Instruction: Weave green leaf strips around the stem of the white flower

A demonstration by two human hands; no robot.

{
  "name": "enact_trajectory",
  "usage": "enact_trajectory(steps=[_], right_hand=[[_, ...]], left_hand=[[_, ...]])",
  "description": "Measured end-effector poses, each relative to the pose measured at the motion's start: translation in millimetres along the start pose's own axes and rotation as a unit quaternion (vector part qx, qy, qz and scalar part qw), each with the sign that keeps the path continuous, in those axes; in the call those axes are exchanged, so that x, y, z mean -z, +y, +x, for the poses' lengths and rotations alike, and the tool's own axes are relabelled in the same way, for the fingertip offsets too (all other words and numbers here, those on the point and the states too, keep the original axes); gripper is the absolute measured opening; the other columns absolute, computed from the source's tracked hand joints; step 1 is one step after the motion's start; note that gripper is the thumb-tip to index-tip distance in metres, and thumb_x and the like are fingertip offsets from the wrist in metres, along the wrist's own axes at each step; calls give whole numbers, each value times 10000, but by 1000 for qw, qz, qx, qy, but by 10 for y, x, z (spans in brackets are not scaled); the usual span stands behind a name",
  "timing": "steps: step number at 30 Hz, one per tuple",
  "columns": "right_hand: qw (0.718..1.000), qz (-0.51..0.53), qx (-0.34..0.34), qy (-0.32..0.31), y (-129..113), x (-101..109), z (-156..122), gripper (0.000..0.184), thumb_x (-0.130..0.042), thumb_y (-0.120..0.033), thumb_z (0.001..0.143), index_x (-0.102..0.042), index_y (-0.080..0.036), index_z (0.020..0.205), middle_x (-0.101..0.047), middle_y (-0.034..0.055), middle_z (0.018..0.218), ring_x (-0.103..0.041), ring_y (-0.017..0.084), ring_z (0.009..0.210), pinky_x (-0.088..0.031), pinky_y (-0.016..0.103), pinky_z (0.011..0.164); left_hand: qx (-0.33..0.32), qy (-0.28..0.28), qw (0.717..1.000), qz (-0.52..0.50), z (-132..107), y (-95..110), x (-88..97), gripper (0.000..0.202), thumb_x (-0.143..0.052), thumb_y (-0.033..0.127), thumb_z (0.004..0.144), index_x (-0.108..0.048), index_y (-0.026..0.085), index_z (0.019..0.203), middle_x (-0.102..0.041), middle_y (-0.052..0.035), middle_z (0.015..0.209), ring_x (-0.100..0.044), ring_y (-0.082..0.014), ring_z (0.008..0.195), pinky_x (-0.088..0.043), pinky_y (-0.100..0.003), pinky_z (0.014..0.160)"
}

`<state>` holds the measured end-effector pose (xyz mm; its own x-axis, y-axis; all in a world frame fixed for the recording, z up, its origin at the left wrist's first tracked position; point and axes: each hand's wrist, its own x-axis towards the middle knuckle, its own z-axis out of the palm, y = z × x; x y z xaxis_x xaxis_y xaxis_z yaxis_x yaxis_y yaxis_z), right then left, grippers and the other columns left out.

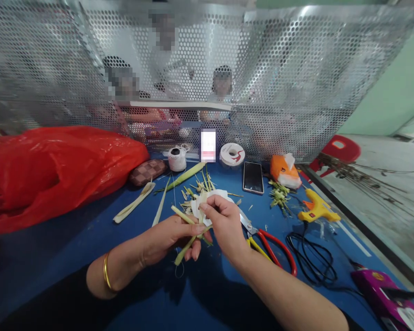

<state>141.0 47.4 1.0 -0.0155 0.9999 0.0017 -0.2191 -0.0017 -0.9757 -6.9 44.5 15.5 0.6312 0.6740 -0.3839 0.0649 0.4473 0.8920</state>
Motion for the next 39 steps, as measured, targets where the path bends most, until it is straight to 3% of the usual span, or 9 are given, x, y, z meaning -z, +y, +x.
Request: enact_trajectory(steps=[4, 8, 12, 15, 17, 22, 30, 36, 39], right_hand=[[999, -44, 22, 21, -44, 74, 165, 238, -709, -401, 738, -620, -181, 721, -575, -26, 639, -492, 109, 542, -397, 222, 494], [975, -126, 144, 111, -156, 148, 280, 248, -673, -429, 782, -646, -199, 873, -651, 25, 838, -570, 172, 772, -454, 260, 667], [980, -177, 87, -3, -207, 109, 208, 328, -593, -468, 835, -649, -185, 678, -663, 36, 686, -592, 183, 670, -470, 282, 630], [979, -158, 108, -72, -168, 35, 138, 257, -646, -413, 804, -742, -208, 926, -728, 62, 944, -645, 232, 901, -497, 329, 819], [980, -151, 103, -73, -124, -1, 117, 283, -664, -391, 797, -748, -221, 1008, -732, 61, 973, -646, 241, 930, -495, 344, 856], [985, -135, 91, -51, -69, -9, 117, 210, -675, -388, 797, -786, -241, 898, -724, 53, 916, -628, 259, 927, -474, 380, 902], [968, -162, 136, -135, -185, 48, 118, 145, -659, -327, 828, -707, -231, 730, -655, 35, 876, -567, 232, 954, -437, 332, 925], [954, -197, 169, -149, -115, 33, 108, 236, -617, -270, 852, -585, -213, 624, -603, 22, 808, -556, 205, 893, -435, 287, 855], [955, -205, 169, -130, -100, 28, 103, 249, -613, -273, 844, -581, -202, 608, -584, 16, 761, -553, 192, 830, -428, 275, 796]], left_hand=[[-32, 86, 995, -49, 1, 127, 50, 303, -636, 408, 783, -706, 119, 837, -632, -15, 560, -532, -93, 489, -404, -215, 550], [-127, 155, 974, -102, 56, 360, 140, 366, -638, 468, 810, -717, 141, 955, -696, -46, 689, -630, -136, 646, -453, -246, 650], [-186, 136, 965, -128, 144, 452, 199, 376, -751, 340, 735, -693, 205, 1081, -738, -42, 901, -666, -166, 813, -477, -276, 784], [-190, 119, 968, -114, 206, 398, 215, 330, -748, 281, 730, -718, 186, 1045, -736, -54, 937, -661, -183, 908, -459, -286, 881], [-175, 115, 972, -107, 230, 354, 200, 310, -721, 304, 754, -727, 174, 1035, -735, -66, 930, -662, -202, 905, -466, -310, 879], [-186, 115, 973, -69, 216, 337, 107, 163, -717, 275, 750, -769, 163, 856, -692, -77, 1107, -599, -221, 1050, -436, -280, 924], [-222, 117, 967, -47, 164, 350, 156, 172, -681, 264, 786, -759, 129, 713, -695, -108, 1082, -549, -246, 1136, -403, -279, 975], [-172, 174, 953, -176, 218, 312, 110, 282, -810, 236, 647, -726, 148, 901, -718, -55, 840, -645, -176, 799, -484, -280, 804], [-166, 163, 954, -190, 238, 322, 144, 301, -813, 240, 651, -708, 140, 916, -704, -40, 784, -642, -150, 733, -487, -254, 747]])
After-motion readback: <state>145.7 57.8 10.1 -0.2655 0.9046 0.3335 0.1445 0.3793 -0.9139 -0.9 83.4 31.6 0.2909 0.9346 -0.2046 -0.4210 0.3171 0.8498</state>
